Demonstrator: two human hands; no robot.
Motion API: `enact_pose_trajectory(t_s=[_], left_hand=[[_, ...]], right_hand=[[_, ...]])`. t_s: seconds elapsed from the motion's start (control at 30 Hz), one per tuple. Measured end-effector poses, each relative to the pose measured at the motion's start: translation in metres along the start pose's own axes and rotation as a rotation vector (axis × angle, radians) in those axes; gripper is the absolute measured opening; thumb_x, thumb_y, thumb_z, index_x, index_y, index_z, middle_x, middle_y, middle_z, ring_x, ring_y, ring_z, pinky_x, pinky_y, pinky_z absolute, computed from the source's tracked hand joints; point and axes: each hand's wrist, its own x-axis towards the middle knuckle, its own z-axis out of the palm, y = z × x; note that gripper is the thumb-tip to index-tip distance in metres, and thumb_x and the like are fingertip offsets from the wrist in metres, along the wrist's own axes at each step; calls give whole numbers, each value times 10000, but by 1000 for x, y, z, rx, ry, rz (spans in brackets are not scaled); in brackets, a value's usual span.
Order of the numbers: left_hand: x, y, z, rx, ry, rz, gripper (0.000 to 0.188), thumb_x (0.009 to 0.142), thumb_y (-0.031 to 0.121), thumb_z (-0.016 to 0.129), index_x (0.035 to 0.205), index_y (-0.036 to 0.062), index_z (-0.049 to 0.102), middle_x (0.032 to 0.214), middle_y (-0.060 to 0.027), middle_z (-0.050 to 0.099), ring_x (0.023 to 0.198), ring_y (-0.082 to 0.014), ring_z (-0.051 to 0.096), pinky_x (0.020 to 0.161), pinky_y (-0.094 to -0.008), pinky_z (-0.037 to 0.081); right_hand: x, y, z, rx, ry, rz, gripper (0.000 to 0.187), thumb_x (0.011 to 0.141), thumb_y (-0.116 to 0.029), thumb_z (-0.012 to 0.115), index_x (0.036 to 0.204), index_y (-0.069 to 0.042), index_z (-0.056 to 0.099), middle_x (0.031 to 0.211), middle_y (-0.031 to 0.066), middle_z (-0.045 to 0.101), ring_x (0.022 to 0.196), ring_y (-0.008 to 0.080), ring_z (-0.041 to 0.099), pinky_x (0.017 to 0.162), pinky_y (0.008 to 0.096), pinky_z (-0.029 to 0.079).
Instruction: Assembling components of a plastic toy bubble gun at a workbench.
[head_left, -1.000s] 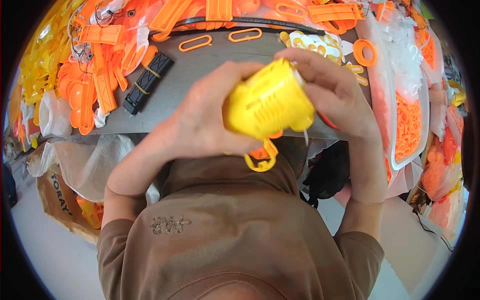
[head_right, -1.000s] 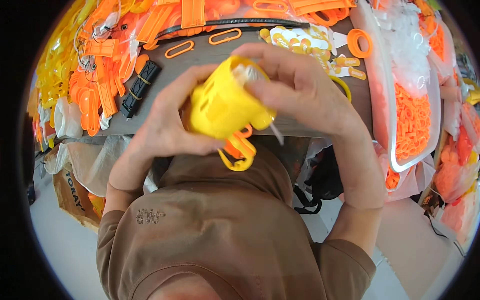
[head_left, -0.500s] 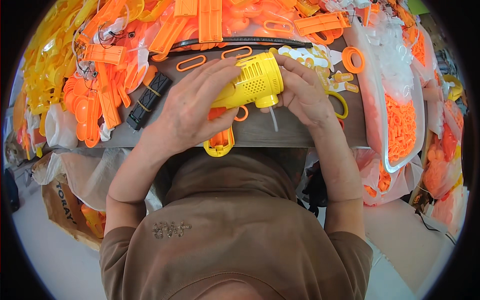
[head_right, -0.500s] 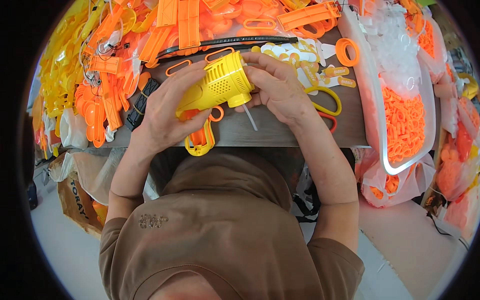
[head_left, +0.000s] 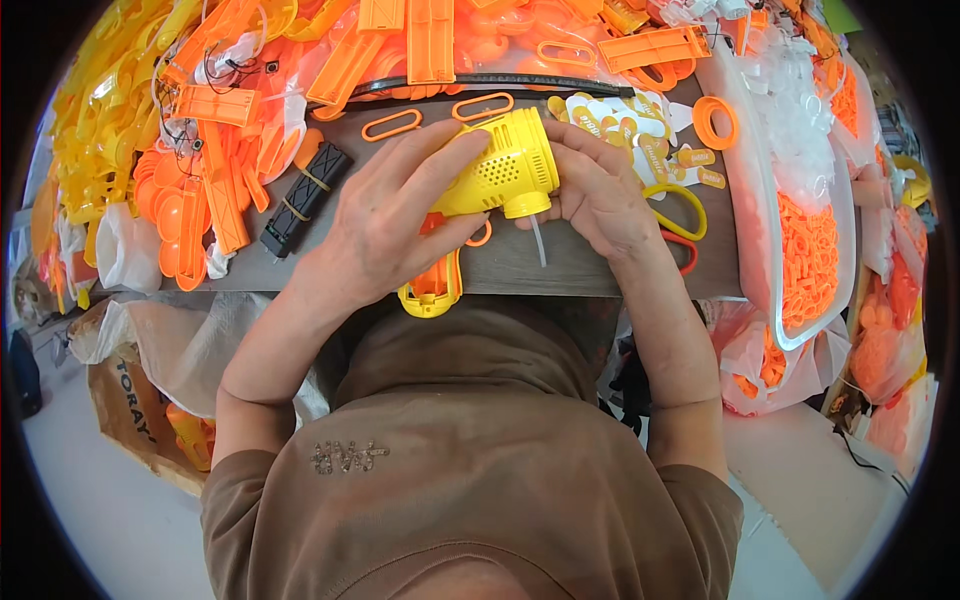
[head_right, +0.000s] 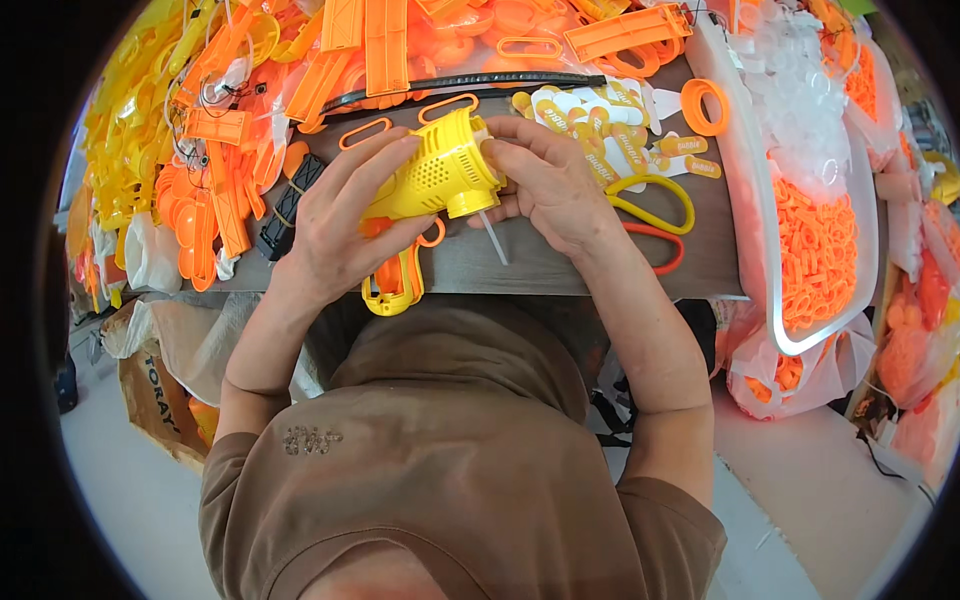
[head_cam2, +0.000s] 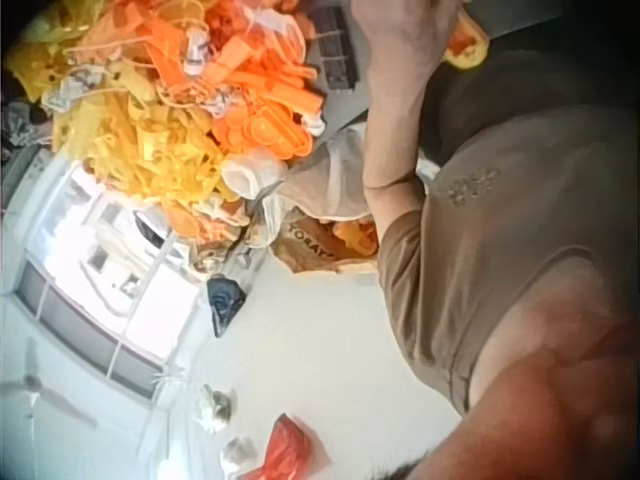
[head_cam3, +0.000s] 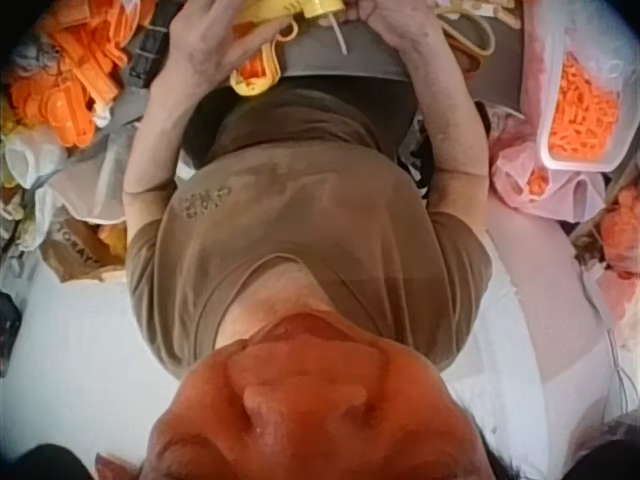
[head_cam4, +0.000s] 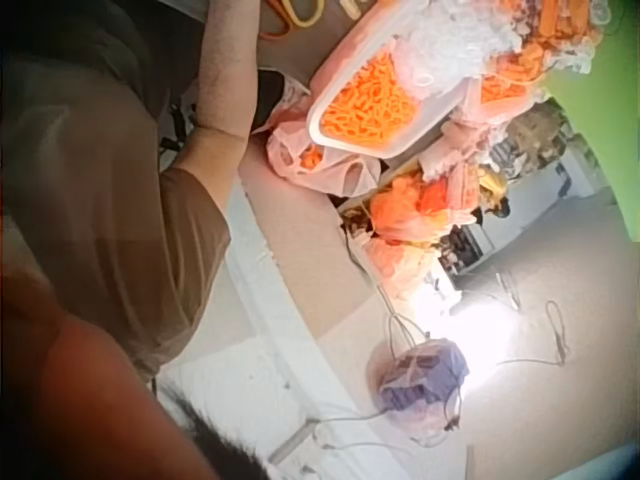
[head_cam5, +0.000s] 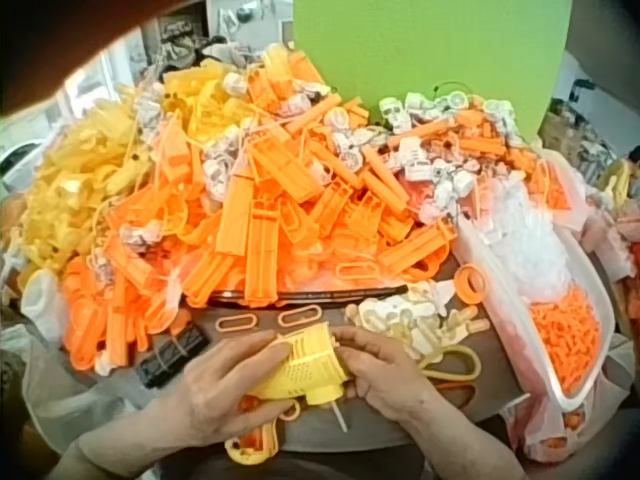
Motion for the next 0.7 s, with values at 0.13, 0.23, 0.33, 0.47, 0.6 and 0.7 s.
enact_pose_trajectory(t_s=[0.13,0.23,0.33,0.47,0.6,0.7], left_hand=[[-3,-1,-11,-53,121,13,615,625,110,758,1168,-10,495,1108,-175,526,938,-308,570,818,-352,471],[-16,-1,-30,-466,347,-403,595,655,45,756,1176,-42,482,1049,-139,575,996,-191,544,835,-313,459],[-28,-24,-54,-154,271,-590,564,674,46,727,1182,-10,491,1091,-140,555,984,-227,555,808,-311,467],[-36,-32,-58,302,93,-523,539,668,72,722,1165,22,518,1092,-142,558,954,-287,562,818,-346,458],[-23,-18,-48,457,188,-260,481,677,71,695,1133,38,544,1084,-140,559,933,-287,550,822,-361,440],[-1,-3,-38,247,125,-124,431,689,51,674,1102,30,551,1054,-130,568,924,-272,547,798,-357,440]], right_hand=[[4,2,-1,64,13,-3,395,901,-158,460,1215,71,392,1059,154,565,879,222,618,628,373,571],[3,-1,-2,102,20,41,384,889,-147,486,1202,60,403,1057,152,562,875,230,617,628,384,568],[1,-2,-3,106,23,35,383,887,-146,491,1207,46,406,1062,151,561,871,243,616,630,405,564],[1,-4,1,99,40,42,378,889,-146,485,1210,36,406,1067,153,558,869,247,616,633,421,561],[0,-4,2,80,43,37,380,891,-149,480,1214,34,398,1071,152,553,871,242,614,629,424,562],[-1,-3,7,62,42,34,376,893,-149,476,1212,34,397,1068,149,551,872,236,614,626,412,566]])
